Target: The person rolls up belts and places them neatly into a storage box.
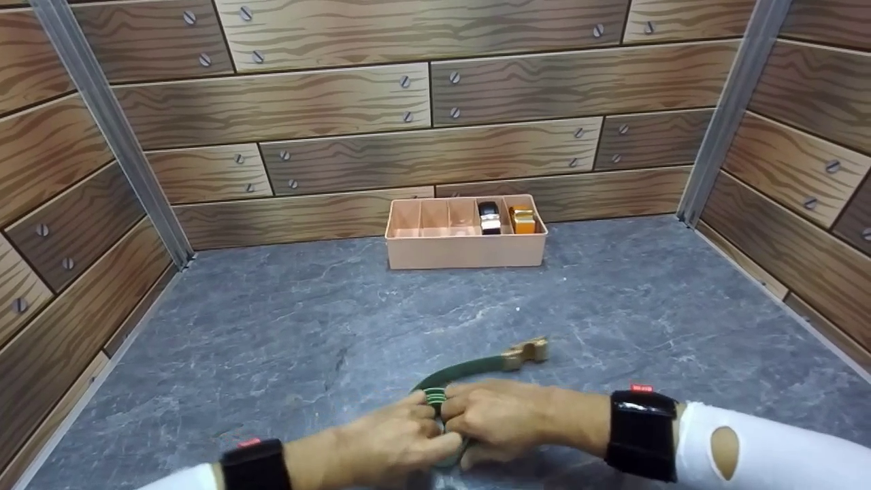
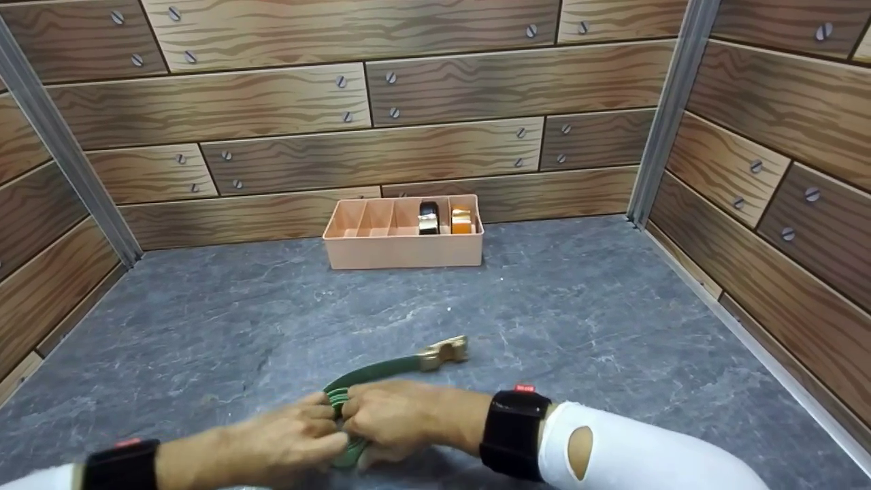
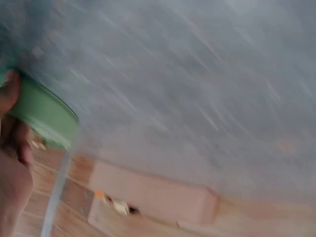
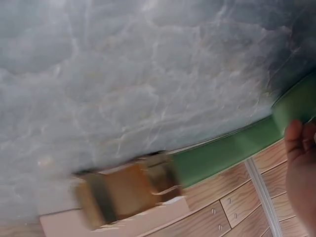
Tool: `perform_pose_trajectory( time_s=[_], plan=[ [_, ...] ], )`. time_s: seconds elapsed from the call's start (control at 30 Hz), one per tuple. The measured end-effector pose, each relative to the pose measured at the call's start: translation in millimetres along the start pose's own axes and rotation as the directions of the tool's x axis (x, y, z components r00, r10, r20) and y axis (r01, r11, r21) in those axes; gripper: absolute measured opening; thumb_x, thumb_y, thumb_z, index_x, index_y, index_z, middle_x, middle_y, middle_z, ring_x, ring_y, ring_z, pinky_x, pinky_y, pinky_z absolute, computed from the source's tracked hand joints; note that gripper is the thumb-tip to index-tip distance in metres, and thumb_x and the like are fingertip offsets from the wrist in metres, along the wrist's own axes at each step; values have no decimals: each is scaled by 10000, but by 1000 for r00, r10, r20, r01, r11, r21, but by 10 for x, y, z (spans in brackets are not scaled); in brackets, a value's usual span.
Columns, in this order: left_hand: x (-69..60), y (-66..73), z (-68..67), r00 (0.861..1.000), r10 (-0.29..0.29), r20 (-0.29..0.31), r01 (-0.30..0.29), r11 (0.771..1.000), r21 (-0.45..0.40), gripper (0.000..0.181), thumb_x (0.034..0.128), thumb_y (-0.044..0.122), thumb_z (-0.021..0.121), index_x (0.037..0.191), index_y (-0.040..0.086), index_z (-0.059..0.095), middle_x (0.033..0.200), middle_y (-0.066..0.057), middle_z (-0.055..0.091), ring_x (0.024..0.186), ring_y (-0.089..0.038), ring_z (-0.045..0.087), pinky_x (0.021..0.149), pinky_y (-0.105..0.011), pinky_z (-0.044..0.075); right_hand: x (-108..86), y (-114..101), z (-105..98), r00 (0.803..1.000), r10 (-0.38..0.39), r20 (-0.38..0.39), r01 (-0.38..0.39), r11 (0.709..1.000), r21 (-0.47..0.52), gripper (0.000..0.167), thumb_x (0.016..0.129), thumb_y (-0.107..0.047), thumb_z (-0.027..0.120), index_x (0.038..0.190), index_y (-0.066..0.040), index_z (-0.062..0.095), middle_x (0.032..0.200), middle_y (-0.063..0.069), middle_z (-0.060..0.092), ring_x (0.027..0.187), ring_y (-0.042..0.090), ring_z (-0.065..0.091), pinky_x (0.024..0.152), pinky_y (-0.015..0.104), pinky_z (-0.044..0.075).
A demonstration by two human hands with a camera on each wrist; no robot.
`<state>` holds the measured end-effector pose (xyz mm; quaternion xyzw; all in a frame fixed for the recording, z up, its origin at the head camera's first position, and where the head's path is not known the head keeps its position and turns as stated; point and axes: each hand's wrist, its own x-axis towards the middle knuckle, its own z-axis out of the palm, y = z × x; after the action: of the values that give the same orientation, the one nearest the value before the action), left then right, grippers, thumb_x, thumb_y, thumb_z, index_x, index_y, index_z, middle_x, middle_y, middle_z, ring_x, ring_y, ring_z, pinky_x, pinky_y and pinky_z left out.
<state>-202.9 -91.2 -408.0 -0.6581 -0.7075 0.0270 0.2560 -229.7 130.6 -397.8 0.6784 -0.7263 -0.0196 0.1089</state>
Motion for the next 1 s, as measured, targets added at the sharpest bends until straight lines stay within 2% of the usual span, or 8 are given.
perform_pose_trajectory(
  time_s=[0.13,0.23,0.33,0.47,0.6,0.73,0.83,1.0],
  plan=[
    [-6,35,14,998,-70,0,70,993,-99,446,708,253,820,982,137,488,765,95,589,751,-80,578,778,-253,399,3,-24,55,997,-3,-80,4,1000,6,300,846,-456,725,943,-175,689,900,-70,636,911,81,608,871,182,473],
    [-88,-25,-18,994,-93,55,99,987,-123,529,666,296,860,988,135,472,794,86,609,760,-68,596,815,-259,404,-6,-11,54,998,-10,-58,11,1000,17,285,832,-428,743,936,-171,679,916,-66,652,915,85,594,880,187,473],
    [-117,-76,-24,995,-58,77,64,994,-86,462,718,271,836,977,143,476,784,89,597,766,-60,592,838,-262,414,-17,9,23,1000,-22,-2,22,1000,4,263,813,-401,764,921,-179,674,916,-80,639,896,77,565,877,185,459],
    [-49,-29,16,999,-45,12,46,998,-47,406,720,236,805,945,147,479,748,98,575,744,-79,567,778,-245,394,-19,10,-5,1000,-4,24,5,999,-41,284,814,-423,768,947,-183,693,917,-84,603,901,72,561,902,192,449],
    [34,51,43,992,-126,-16,123,985,-124,494,650,236,838,961,126,470,773,88,595,729,-89,570,758,-249,384,-21,-1,12,999,17,-34,-19,998,-53,380,810,-479,755,1018,-164,708,948,-62,615,935,95,581,927,215,450],
    [15,0,-15,987,-136,89,147,980,-132,555,670,305,872,1005,122,468,835,75,640,784,-80,608,794,-255,392,-29,19,16,999,8,-32,-8,1000,-14,411,793,-463,767,1051,-150,701,958,-56,640,950,100,585,937,215,454],
    [-16,-59,-50,988,-88,126,99,991,-87,529,688,344,870,990,147,483,849,81,665,814,-71,633,829,-258,402,-26,41,-7,1000,-1,19,1,1000,-7,394,788,-436,778,1054,-156,701,970,-66,650,959,82,578,962,203,447],
    [44,14,20,994,-107,-35,103,990,-101,447,684,355,852,885,149,511,672,98,601,648,-77,588,751,-246,402,-8,50,-28,999,5,31,-4,999,-34,342,763,-409,811,995,-181,705,977,-81,633,980,80,579,997,208,435]
  ],
)
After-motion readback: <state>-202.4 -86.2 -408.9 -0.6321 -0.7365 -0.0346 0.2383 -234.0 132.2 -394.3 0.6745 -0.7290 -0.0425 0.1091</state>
